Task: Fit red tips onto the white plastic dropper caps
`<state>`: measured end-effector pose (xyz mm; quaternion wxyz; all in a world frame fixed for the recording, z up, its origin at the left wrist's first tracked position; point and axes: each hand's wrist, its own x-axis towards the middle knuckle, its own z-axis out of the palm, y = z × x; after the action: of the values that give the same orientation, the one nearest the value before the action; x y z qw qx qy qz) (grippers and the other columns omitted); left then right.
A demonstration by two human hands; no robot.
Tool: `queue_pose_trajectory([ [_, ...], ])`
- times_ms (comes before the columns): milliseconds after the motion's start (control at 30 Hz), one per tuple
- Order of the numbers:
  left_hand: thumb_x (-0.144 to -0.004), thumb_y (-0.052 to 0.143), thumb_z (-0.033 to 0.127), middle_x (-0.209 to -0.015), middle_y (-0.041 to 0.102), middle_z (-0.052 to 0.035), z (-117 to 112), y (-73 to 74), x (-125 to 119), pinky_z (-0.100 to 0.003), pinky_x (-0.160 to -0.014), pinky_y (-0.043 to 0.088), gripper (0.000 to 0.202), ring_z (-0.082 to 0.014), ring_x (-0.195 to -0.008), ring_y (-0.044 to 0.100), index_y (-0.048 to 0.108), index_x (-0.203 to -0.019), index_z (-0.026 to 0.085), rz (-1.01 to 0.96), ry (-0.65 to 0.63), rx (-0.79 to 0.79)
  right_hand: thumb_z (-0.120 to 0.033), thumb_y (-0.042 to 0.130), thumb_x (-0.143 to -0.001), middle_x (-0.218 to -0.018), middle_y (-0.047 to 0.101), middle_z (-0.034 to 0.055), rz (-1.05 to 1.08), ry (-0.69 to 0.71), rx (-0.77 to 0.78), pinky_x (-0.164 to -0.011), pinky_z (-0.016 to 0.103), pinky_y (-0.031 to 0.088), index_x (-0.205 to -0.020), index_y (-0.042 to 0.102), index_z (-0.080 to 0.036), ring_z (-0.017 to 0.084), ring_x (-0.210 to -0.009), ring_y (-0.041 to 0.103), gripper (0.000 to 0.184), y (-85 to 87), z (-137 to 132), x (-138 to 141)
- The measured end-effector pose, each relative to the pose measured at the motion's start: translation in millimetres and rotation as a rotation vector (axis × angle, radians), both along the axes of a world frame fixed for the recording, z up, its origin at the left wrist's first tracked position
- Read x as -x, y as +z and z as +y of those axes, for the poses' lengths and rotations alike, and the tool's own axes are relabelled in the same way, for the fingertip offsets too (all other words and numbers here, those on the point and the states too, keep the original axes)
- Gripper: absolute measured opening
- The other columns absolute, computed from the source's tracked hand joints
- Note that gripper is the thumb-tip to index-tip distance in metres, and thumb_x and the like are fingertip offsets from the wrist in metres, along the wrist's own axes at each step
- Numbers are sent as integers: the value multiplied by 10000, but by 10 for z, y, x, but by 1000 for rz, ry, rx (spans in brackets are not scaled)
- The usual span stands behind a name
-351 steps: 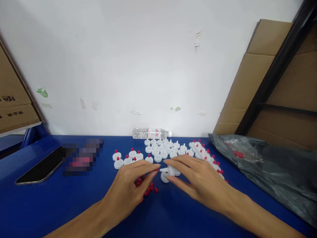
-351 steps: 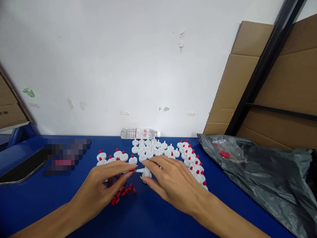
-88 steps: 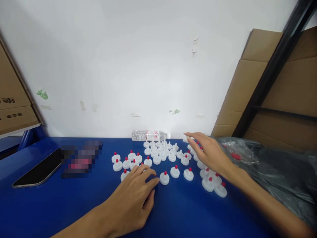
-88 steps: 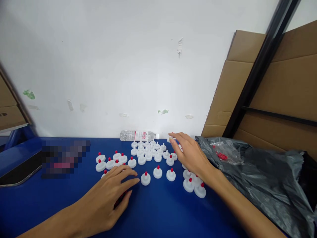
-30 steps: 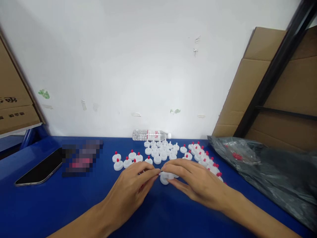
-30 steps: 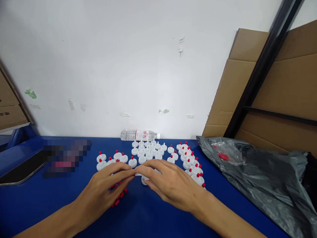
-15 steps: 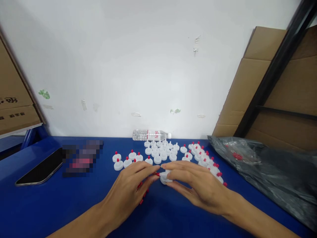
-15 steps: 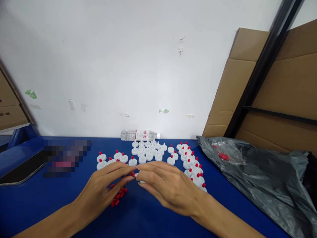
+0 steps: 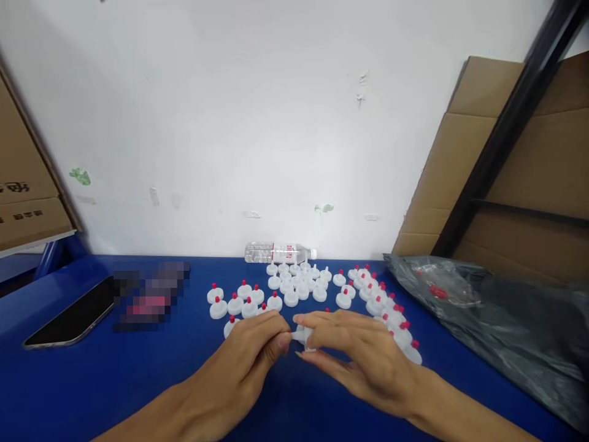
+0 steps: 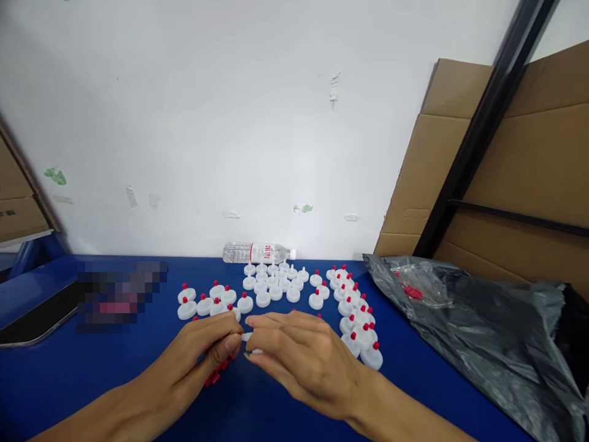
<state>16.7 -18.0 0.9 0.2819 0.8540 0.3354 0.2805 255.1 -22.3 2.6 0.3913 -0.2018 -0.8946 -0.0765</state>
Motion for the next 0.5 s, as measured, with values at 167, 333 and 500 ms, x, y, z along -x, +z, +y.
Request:
queue_pose_trajectory([
  [167, -1086, 311, 341, -797, 519, 21, -13, 51, -22, -279, -693, 386, 346, -139, -720, 473, 473, -813, 203, 10, -14, -16, -193, 600, -987, -1195, 732, 73, -33, -25, -64, -942, 264, 556, -1162, 561, -186, 143, -1094, 699, 179, 32, -15, -4],
  [333, -1051, 397, 270, -848, 568, -2, 5, 156, -41, -288, -719, 417, 249, -152, -777, 528, 570, -882, 211, 22, -10, -217, -149, 551, -948, -1182, 699, 92, -295, -68, -74, -846, 342, 565, -1210, 601, -202, 198, -1004, 685, 271, 151, 25, -48],
  [500, -991, 464, 256, -1237, 478, -93, 65, 205, 71, -348, -781, 496, 187, -209, -958, 542, 647, -1014, 229, 84, 147, -330, -204, 470, -995, -1144, 702, 98, -239, -255, -7, -824, 385, 550, -1197, 648, -217, 216, -951, 684, 269, 217, 176, -192],
])
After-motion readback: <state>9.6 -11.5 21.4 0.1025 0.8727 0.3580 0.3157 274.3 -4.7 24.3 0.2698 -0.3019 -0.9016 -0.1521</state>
